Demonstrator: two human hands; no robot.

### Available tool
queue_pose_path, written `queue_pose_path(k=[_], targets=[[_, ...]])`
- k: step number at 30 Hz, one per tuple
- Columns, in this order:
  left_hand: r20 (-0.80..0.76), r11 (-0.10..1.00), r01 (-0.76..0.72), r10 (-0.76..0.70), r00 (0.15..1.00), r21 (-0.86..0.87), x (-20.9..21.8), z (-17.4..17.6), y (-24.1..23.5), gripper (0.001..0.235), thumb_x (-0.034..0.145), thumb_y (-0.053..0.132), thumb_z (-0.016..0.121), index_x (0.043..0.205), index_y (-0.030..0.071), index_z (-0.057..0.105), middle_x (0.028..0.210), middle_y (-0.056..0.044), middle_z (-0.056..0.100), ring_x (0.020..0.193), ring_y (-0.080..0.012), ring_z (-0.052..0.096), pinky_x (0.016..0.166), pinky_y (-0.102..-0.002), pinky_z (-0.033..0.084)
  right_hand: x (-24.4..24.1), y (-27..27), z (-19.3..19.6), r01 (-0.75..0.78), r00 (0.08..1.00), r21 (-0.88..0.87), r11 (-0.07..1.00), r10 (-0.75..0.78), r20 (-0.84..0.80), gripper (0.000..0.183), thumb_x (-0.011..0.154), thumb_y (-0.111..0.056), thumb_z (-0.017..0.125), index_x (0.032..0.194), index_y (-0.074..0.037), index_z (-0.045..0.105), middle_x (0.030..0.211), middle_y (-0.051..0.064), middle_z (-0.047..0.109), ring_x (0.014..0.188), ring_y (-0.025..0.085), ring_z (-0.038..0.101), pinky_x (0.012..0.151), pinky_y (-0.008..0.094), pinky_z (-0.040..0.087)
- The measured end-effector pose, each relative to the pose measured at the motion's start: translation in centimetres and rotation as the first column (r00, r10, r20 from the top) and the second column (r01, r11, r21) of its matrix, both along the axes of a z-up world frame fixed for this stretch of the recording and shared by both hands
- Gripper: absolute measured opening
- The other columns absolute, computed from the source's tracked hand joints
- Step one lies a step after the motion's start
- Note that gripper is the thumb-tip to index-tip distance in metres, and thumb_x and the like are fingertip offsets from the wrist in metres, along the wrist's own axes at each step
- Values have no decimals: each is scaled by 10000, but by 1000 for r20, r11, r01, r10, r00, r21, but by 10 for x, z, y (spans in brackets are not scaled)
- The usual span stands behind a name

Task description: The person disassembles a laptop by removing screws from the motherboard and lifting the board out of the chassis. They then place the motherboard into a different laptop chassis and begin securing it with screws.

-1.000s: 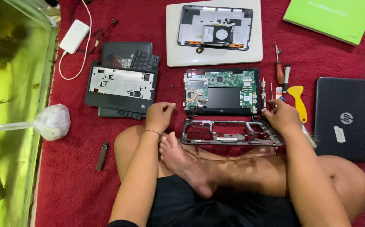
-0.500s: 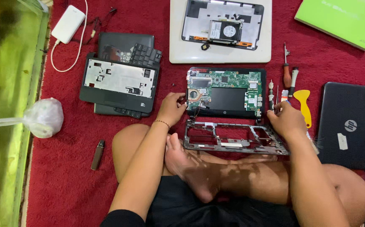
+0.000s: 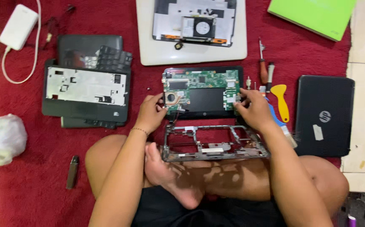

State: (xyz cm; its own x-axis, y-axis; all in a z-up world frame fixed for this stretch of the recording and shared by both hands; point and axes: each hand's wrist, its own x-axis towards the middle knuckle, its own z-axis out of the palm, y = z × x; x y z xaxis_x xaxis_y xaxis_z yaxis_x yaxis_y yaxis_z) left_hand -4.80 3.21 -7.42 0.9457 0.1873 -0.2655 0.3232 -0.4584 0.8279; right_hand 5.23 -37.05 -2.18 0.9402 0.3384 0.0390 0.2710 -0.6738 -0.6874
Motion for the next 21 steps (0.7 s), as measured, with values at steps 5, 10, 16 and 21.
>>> queue_pose_path(k=[5,10,16,21], targets=[[4,999,-27,27,1000,-34,3,15,-3,592,735,32,800,1315,-1,684,1040,-155,647,782,-224,726,701,-324,595,9,-6,-16,200,938,29,979,-183,-294,660,754,-134,871,1371,-23,664,1056,98,699,795,161,702,757,280,540],[-14,986,-74,73,997,-152,3,34,-6,576,729,32,810,1291,30,683,1042,-152,658,790,-196,707,717,-308,597,15,-26,-37,298,876,117,947,-222,-429,538,760,-70,852,1278,-30,712,948,49,667,733,79,623,679,221,516],[10,927,-69,79,997,-369,-6,38,-7,493,783,-17,787,1242,18,610,960,-120,628,762,-152,630,650,-277,591,5,-60,-32,222,960,207,953,-177,-219,277,963,-107,831,1175,28,715,914,118,670,822,174,601,753,342,496],[98,908,-85,136,986,-411,-26,81,-9,459,792,-18,802,1221,48,655,964,-112,674,789,-128,657,681,-210,579,-30,-40,45,253,960,346,904,-191,-204,210,1006,-34,809,1166,9,681,929,133,673,817,186,621,750,336,544]])
